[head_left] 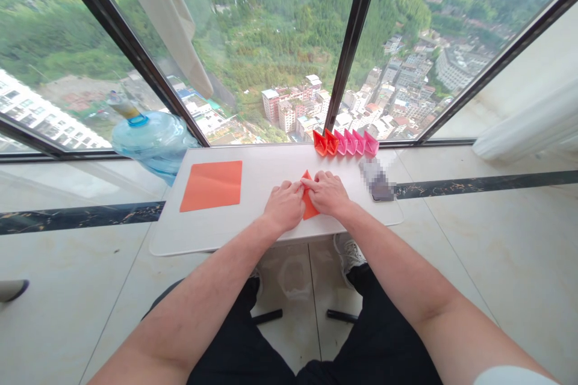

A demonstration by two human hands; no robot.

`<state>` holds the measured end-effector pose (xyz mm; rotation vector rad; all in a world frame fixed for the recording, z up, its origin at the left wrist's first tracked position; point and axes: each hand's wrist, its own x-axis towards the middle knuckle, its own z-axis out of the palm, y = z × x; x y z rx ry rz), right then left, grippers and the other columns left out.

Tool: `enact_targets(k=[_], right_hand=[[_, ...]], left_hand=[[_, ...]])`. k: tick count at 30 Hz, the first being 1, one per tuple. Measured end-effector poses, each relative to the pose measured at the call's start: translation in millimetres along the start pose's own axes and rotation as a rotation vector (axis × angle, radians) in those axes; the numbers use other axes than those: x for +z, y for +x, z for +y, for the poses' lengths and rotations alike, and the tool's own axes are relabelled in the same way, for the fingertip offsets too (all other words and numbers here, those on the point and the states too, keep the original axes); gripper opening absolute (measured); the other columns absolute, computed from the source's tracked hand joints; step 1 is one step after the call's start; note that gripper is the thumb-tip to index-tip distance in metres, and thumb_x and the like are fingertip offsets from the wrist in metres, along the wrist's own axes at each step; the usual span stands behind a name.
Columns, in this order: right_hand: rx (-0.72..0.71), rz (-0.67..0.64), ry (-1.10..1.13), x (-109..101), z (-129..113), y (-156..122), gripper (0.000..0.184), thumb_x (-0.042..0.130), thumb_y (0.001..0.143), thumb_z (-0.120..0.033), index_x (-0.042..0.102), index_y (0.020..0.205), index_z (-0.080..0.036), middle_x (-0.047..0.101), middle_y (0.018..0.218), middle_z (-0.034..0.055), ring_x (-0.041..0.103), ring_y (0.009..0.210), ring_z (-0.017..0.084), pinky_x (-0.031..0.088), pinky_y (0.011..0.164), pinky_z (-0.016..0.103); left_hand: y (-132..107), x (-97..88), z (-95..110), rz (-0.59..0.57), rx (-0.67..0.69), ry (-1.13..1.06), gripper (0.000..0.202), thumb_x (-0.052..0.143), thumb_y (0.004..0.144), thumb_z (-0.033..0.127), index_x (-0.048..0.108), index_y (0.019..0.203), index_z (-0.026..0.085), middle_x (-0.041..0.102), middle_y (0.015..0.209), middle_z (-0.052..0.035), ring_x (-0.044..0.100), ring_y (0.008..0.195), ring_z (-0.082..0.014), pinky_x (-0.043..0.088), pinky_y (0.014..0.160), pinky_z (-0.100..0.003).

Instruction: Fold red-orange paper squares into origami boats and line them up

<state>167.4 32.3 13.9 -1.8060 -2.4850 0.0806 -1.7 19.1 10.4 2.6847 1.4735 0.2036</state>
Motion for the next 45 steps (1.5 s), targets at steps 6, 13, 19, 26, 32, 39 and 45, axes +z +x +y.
enact_targets(k=[6, 13, 19, 26, 32, 39, 45], right_hand=[[0.059, -0.002, -0.007, 2.5, 1.5, 10.9, 0.042, 0.039, 0.099, -0.034, 0.056, 0.137, -0.035, 0.059, 0.116, 0.0126, 0.052, 0.105, 0.029, 0.039, 0.088, 0.043], [0.037, 0.008, 0.018, 1.4, -0.1, 14.3, 0.042, 0.039, 0.099, -0.035, 0.059, 0.136, -0.033, 0.059, 0.119, 0.013, 0.051, 0.106, 0.029, 0.039, 0.088, 0.043], [-0.005, -0.025, 0.016, 0.5, -1.3, 11.8, 0.039, 0.04, 0.099, -0.036, 0.064, 0.129, -0.037, 0.062, 0.11, 0.0107, 0.054, 0.102, 0.027, 0.038, 0.088, 0.042], [0.11, -0.036, 0.022, 3.4, 3.0, 28.1, 0.044, 0.038, 0.098, -0.035, 0.058, 0.137, -0.035, 0.062, 0.116, 0.0122, 0.056, 0.108, 0.029, 0.039, 0.091, 0.046], [0.119, -0.063, 0.019, 2.6, 4.4, 28.8, 0.048, 0.037, 0.098, -0.034, 0.054, 0.143, -0.034, 0.061, 0.12, 0.0134, 0.055, 0.11, 0.03, 0.039, 0.094, 0.047], [0.124, -0.086, 0.022, 1.1, 4.2, 28.6, 0.049, 0.036, 0.098, -0.033, 0.051, 0.145, -0.034, 0.06, 0.122, 0.0133, 0.055, 0.112, 0.03, 0.038, 0.095, 0.046], [0.099, 0.001, 0.144, 3.5, 14.8, 22.7, 0.049, 0.043, 0.095, -0.027, 0.055, 0.143, -0.028, 0.065, 0.117, 0.0108, 0.057, 0.11, 0.027, 0.04, 0.096, 0.04]], left_hand=[[-1.2, 0.7, -2.7, -0.001, 0.017, -0.004, 0.039, 0.043, 0.093, 0.023, 0.062, 0.128, 0.021, 0.062, 0.135, -0.0094, 0.052, 0.117, -0.0297, 0.044, 0.093, -0.046], [-0.9, -1.6, -6.3, -0.031, -0.011, -0.012, 0.041, 0.045, 0.091, 0.025, 0.064, 0.128, 0.025, 0.062, 0.136, -0.0079, 0.053, 0.115, -0.0315, 0.045, 0.091, -0.047], [0.0, -4.2, -6.8, -0.048, -0.012, -0.032, 0.043, 0.046, 0.091, 0.027, 0.063, 0.131, 0.028, 0.062, 0.137, -0.0052, 0.053, 0.113, -0.0312, 0.044, 0.09, -0.047], [0.3, -7.6, -9.1, -0.075, -0.001, -0.036, 0.038, 0.041, 0.093, 0.026, 0.065, 0.122, 0.027, 0.066, 0.131, -0.0031, 0.054, 0.111, -0.0303, 0.042, 0.091, -0.047], [1.3, -12.6, -14.6, -0.146, 0.006, -0.063, 0.043, 0.04, 0.091, 0.025, 0.063, 0.127, 0.032, 0.067, 0.13, -0.0006, 0.053, 0.116, -0.0302, 0.042, 0.093, -0.049], [-2.5, -17.1, -29.3, -0.311, 0.078, -0.066, 0.053, 0.034, 0.094, 0.029, 0.048, 0.145, 0.034, 0.043, 0.158, 0.0012, 0.042, 0.135, -0.032, 0.04, 0.099, -0.054], [-7.4, -18.3, -27.5, -0.201, 0.046, -0.016, 0.048, 0.034, 0.096, 0.028, 0.056, 0.139, 0.03, 0.053, 0.149, -0.0042, 0.049, 0.125, -0.0319, 0.041, 0.095, -0.053]])
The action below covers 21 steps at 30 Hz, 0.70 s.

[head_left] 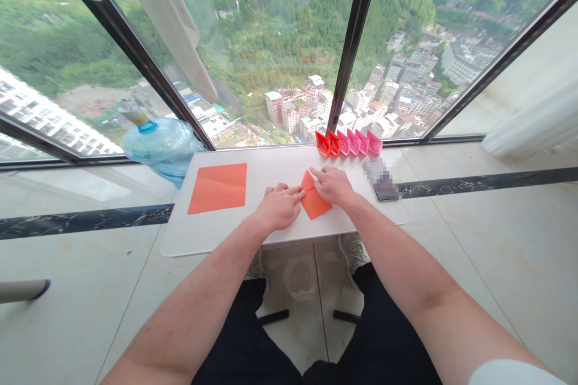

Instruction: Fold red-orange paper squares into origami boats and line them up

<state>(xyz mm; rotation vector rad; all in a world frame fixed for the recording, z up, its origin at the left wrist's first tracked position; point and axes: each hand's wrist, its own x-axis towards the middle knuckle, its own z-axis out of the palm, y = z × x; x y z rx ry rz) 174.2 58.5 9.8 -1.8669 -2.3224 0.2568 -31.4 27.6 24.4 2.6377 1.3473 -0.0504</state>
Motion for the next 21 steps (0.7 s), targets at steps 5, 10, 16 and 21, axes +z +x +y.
enact_targets(k=[5, 10, 16, 21], right_hand=[[0.062, 0.092, 0.122, 0.2, 6.0, -9.2, 0.031, 0.049, 0.091, -0.024, 0.072, 0.112, -0.019, 0.07, 0.109, 0.0096, 0.062, 0.104, 0.023, 0.043, 0.092, 0.031], [0.159, 0.079, 0.17, -1.5, 6.7, -5.7, 0.034, 0.053, 0.09, -0.027, 0.07, 0.116, -0.016, 0.071, 0.115, 0.0127, 0.064, 0.108, 0.025, 0.045, 0.096, 0.033], [0.385, 0.064, 0.344, -9.2, 1.3, 1.2, 0.042, 0.057, 0.087, -0.035, 0.067, 0.122, -0.015, 0.072, 0.118, 0.0132, 0.066, 0.11, 0.026, 0.047, 0.095, 0.034], [0.46, 0.035, 0.491, -9.2, 1.9, 2.5, 0.044, 0.063, 0.081, -0.038, 0.066, 0.118, -0.015, 0.072, 0.113, 0.0117, 0.068, 0.102, 0.024, 0.05, 0.087, 0.032]], left_hand=[[2.3, 1.4, 10.3, 0.142, -0.094, 0.097, 0.033, 0.041, 0.092, 0.024, 0.069, 0.106, 0.017, 0.068, 0.108, -0.0146, 0.054, 0.108, -0.0338, 0.043, 0.089, -0.052], [5.3, 9.8, 11.2, 0.159, -0.065, 0.059, 0.031, 0.047, 0.089, 0.024, 0.068, 0.107, 0.01, 0.064, 0.116, -0.0183, 0.055, 0.113, -0.0326, 0.046, 0.095, -0.046], [4.3, 19.0, 13.4, 0.163, -0.016, 0.037, 0.048, 0.048, 0.091, 0.025, 0.057, 0.132, 0.001, 0.055, 0.138, -0.0236, 0.049, 0.129, -0.0333, 0.04, 0.109, -0.044], [5.2, 18.1, 11.0, 0.191, 0.003, 0.036, 0.042, 0.049, 0.092, 0.025, 0.062, 0.125, 0.003, 0.061, 0.13, -0.0212, 0.054, 0.123, -0.032, 0.041, 0.108, -0.043]])
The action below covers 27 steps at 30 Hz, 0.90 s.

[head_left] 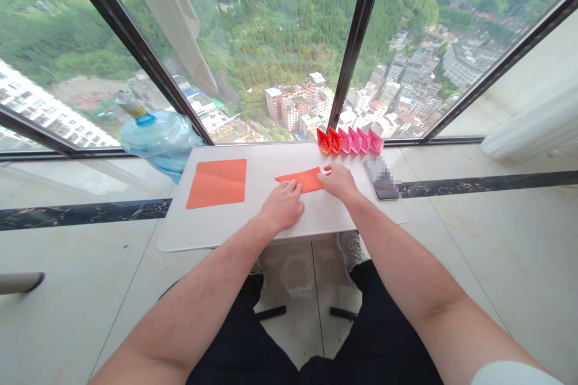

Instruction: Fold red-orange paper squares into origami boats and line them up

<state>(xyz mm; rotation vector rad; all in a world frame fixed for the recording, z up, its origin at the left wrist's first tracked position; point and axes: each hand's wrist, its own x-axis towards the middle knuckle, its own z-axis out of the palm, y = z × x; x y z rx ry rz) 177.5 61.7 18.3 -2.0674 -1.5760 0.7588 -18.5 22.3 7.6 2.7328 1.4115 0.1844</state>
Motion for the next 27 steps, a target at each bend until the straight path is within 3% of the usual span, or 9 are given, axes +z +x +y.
enact_targets(k=[5, 8, 10, 14, 16, 18, 20, 22, 27], right_hand=[[0.019, -0.069, 0.12, 0.1, 2.3, 2.2, 0.044, 0.068, 0.074, -0.034, 0.066, 0.113, -0.015, 0.071, 0.11, 0.0106, 0.068, 0.093, 0.022, 0.052, 0.077, 0.029], [0.005, -0.147, 0.222, -0.4, 2.0, 0.2, 0.051, 0.07, 0.071, -0.031, 0.064, 0.118, -0.013, 0.07, 0.108, 0.0106, 0.068, 0.084, 0.021, 0.053, 0.071, 0.029], [-0.024, -0.181, 0.298, -1.7, 2.0, -2.1, 0.059, 0.071, 0.071, -0.03, 0.06, 0.126, -0.013, 0.067, 0.118, 0.0125, 0.068, 0.082, 0.019, 0.055, 0.07, 0.03], [-0.265, -0.198, 0.314, -8.5, 5.6, -6.3, 0.079, 0.074, 0.065, -0.02, 0.052, 0.141, -0.02, 0.041, 0.153, 0.0154, 0.068, 0.088, 0.016, 0.057, 0.075, 0.03], [-0.423, -0.251, 0.283, -11.9, 9.7, -6.6, 0.073, 0.069, 0.065, -0.01, 0.057, 0.136, -0.021, 0.038, 0.157, 0.0143, 0.068, 0.09, 0.015, 0.057, 0.077, 0.029], [-0.537, -0.279, 0.233, -13.4, 14.8, -5.7, 0.057, 0.059, 0.067, -0.001, 0.067, 0.121, -0.017, 0.052, 0.145, 0.0124, 0.067, 0.09, 0.014, 0.055, 0.08, 0.027], [-0.585, -0.261, 0.151, -13.0, 19.2, -4.2, 0.046, 0.053, 0.068, 0.004, 0.071, 0.105, -0.015, 0.069, 0.12, 0.0086, 0.067, 0.089, 0.014, 0.054, 0.082, 0.027], [-0.599, -0.233, 0.053, -12.2, 21.6, -3.4, 0.038, 0.053, 0.072, 0.005, 0.073, 0.096, -0.016, 0.073, 0.098, 0.0048, 0.066, 0.086, 0.014, 0.052, 0.083, 0.027], [-0.701, -0.208, -0.122, -11.9, 20.6, -4.4, 0.03, 0.055, 0.08, 0.0, 0.076, 0.091, -0.018, 0.075, 0.094, 0.0045, 0.065, 0.085, 0.016, 0.048, 0.082, 0.026]], left_hand=[[5.3, 0.7, -4.6, 0.047, 0.014, -0.047, 0.028, 0.044, 0.094, 0.02, 0.07, 0.099, 0.012, 0.068, 0.105, -0.0141, 0.06, 0.108, -0.0265, 0.046, 0.103, -0.04], [7.6, 3.1, -4.9, 0.056, -0.006, -0.078, 0.028, 0.044, 0.094, 0.018, 0.071, 0.09, 0.013, 0.068, 0.101, -0.0138, 0.061, 0.107, -0.026, 0.047, 0.102, -0.038], [7.9, 3.8, -4.2, 0.055, -0.025, -0.095, 0.025, 0.046, 0.093, 0.017, 0.071, 0.091, 0.012, 0.068, 0.103, -0.0137, 0.061, 0.11, -0.026, 0.049, 0.101, -0.037], [6.1, -1.3, -2.9, 0.005, 0.01, -0.096, 0.023, 0.05, 0.09, 0.017, 0.071, 0.101, 0.015, 0.069, 0.105, -0.0105, 0.062, 0.108, -0.0262, 0.051, 0.097, -0.038], [5.3, -6.0, -2.8, -0.017, 0.047, -0.097, 0.025, 0.049, 0.091, 0.018, 0.071, 0.103, 0.017, 0.069, 0.103, -0.0091, 0.062, 0.106, -0.0256, 0.051, 0.096, -0.039], [5.1, -9.8, -3.4, -0.024, 0.066, -0.107, 0.027, 0.047, 0.092, 0.018, 0.072, 0.103, 0.019, 0.068, 0.101, -0.009, 0.062, 0.104, -0.0249, 0.051, 0.096, -0.039], [5.6, -11.6, -4.5, -0.023, 0.071, -0.125, 0.029, 0.046, 0.093, 0.019, 0.074, 0.1, 0.019, 0.068, 0.099, -0.0095, 0.062, 0.104, -0.0247, 0.05, 0.098, -0.04], [6.1, -11.2, -6.3, -0.018, 0.081, -0.152, 0.029, 0.047, 0.093, 0.02, 0.075, 0.094, 0.019, 0.067, 0.098, -0.0096, 0.061, 0.106, -0.0248, 0.049, 0.1, -0.04], [4.6, -6.8, -9.2, 0.001, 0.118, -0.192, 0.027, 0.048, 0.092, 0.02, 0.076, 0.097, 0.02, 0.067, 0.101, -0.0096, 0.059, 0.108, -0.0251, 0.047, 0.102, -0.042]])
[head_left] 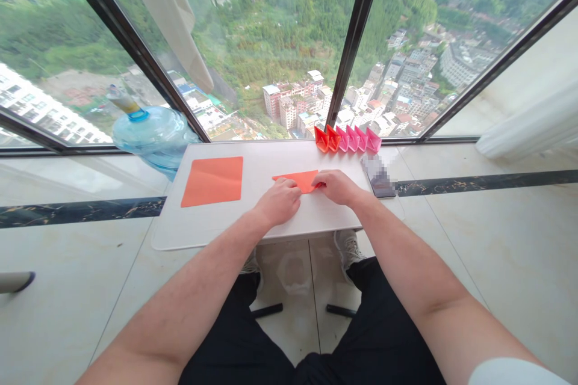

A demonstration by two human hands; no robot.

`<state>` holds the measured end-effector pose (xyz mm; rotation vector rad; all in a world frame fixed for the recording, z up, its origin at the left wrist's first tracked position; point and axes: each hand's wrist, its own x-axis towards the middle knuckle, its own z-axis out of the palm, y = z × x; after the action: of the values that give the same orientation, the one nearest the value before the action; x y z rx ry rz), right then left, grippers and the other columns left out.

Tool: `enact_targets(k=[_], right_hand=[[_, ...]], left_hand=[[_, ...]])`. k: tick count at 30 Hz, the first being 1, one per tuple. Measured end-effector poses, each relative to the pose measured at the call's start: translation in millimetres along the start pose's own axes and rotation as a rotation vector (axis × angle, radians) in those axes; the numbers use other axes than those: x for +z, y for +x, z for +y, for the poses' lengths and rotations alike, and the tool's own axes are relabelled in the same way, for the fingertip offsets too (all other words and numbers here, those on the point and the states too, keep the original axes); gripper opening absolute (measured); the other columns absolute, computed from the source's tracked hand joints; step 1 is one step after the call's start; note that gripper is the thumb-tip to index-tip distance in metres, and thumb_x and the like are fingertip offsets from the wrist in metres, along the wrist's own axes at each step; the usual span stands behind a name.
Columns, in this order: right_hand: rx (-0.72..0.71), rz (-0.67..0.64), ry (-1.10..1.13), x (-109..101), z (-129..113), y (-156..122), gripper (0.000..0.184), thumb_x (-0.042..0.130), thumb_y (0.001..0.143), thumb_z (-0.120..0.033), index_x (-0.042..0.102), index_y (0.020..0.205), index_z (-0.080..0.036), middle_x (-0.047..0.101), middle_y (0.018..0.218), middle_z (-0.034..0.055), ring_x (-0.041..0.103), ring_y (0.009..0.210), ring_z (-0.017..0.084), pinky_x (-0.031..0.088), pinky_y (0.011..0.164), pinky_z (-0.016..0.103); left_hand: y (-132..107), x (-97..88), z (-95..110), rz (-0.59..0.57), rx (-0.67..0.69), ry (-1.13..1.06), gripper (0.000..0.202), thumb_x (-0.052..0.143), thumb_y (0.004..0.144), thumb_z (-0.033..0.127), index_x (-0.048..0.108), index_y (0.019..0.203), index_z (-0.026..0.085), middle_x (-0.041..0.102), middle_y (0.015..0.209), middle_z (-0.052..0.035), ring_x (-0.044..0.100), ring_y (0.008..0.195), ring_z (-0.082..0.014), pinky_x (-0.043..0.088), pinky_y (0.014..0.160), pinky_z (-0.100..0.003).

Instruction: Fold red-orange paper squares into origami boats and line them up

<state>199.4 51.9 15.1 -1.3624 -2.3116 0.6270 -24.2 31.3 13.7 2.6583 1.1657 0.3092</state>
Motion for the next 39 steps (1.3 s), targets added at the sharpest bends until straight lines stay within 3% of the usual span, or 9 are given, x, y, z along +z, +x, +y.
enact_targets(k=[5, 10, 15, 20, 29, 33, 39], right_hand=[[0.049, -0.017, -0.045, -2.3, 1.5, 1.9, 0.025, 0.059, 0.083, -0.005, 0.077, 0.093, -0.019, 0.075, 0.097, 0.0048, 0.065, 0.087, 0.016, 0.046, 0.083, 0.026], [0.09, -0.028, -0.033, -4.9, 10.0, 4.8, 0.018, 0.064, 0.082, -0.011, 0.077, 0.091, -0.019, 0.073, 0.093, 0.0026, 0.062, 0.079, 0.014, 0.045, 0.078, 0.025], [0.034, -0.026, -0.121, -2.9, 17.8, 13.1, 0.022, 0.059, 0.084, -0.011, 0.078, 0.092, -0.021, 0.072, 0.093, 0.0039, 0.061, 0.089, 0.017, 0.043, 0.086, 0.026], [0.118, -0.02, -0.168, -0.7, 17.0, 21.4, 0.013, 0.063, 0.084, -0.019, 0.076, 0.084, -0.019, 0.072, 0.088, 0.0041, 0.06, 0.085, 0.017, 0.042, 0.079, 0.026], [0.164, -0.02, -0.106, 0.2, 11.5, 27.7, 0.013, 0.061, 0.083, -0.022, 0.073, 0.081, -0.02, 0.071, 0.08, 0.0007, 0.058, 0.075, 0.014, 0.038, 0.068, 0.023], [0.207, -0.032, -0.059, -1.7, 11.2, 28.8, 0.011, 0.061, 0.083, -0.025, 0.072, 0.081, -0.02, 0.07, 0.078, -0.0006, 0.058, 0.072, 0.013, 0.038, 0.067, 0.023], [0.198, -0.061, 0.057, -7.5, 9.1, 27.4, 0.011, 0.061, 0.083, -0.021, 0.07, 0.078, -0.019, 0.068, 0.075, -0.0019, 0.058, 0.072, 0.012, 0.039, 0.067, 0.021]], left_hand=[[-2.1, 1.0, 1.7, -0.027, 0.009, 0.035, 0.034, 0.05, 0.092, 0.022, 0.072, 0.118, 0.024, 0.063, 0.107, -0.0106, 0.055, 0.111, -0.0272, 0.045, 0.102, -0.044], [-1.9, 0.0, 3.9, -0.051, 0.039, 0.072, 0.035, 0.048, 0.093, 0.022, 0.072, 0.117, 0.025, 0.062, 0.107, -0.0105, 0.056, 0.106, -0.0261, 0.046, 0.099, -0.042], [-2.3, 2.2, 5.2, -0.041, 0.063, 0.116, 0.037, 0.046, 0.093, 0.021, 0.071, 0.121, 0.027, 0.064, 0.105, -0.0103, 0.057, 0.102, -0.0256, 0.045, 0.097, -0.042], [-3.8, 3.2, 5.9, -0.039, 0.079, 0.103, 0.038, 0.046, 0.093, 0.02, 0.069, 0.122, 0.027, 0.065, 0.105, -0.01, 0.058, 0.102, -0.0254, 0.045, 0.095, -0.042], [-3.8, -2.8, 10.7, -0.064, 0.028, 0.112, 0.032, 0.048, 0.092, 0.021, 0.069, 0.116, 0.026, 0.067, 0.107, -0.008, 0.059, 0.105, -0.0255, 0.043, 0.095, -0.042], [-4.9, -2.6, 12.1, -0.044, 0.012, 0.123, 0.036, 0.049, 0.091, 0.021, 0.066, 0.123, 0.024, 0.069, 0.112, -0.0091, 0.059, 0.111, -0.0274, 0.043, 0.094, -0.043], [-5.5, -2.1, 14.0, -0.047, -0.001, 0.152, 0.034, 0.047, 0.092, 0.021, 0.068, 0.119, 0.025, 0.068, 0.114, -0.0102, 0.061, 0.108, -0.0282, 0.045, 0.089, -0.043]])
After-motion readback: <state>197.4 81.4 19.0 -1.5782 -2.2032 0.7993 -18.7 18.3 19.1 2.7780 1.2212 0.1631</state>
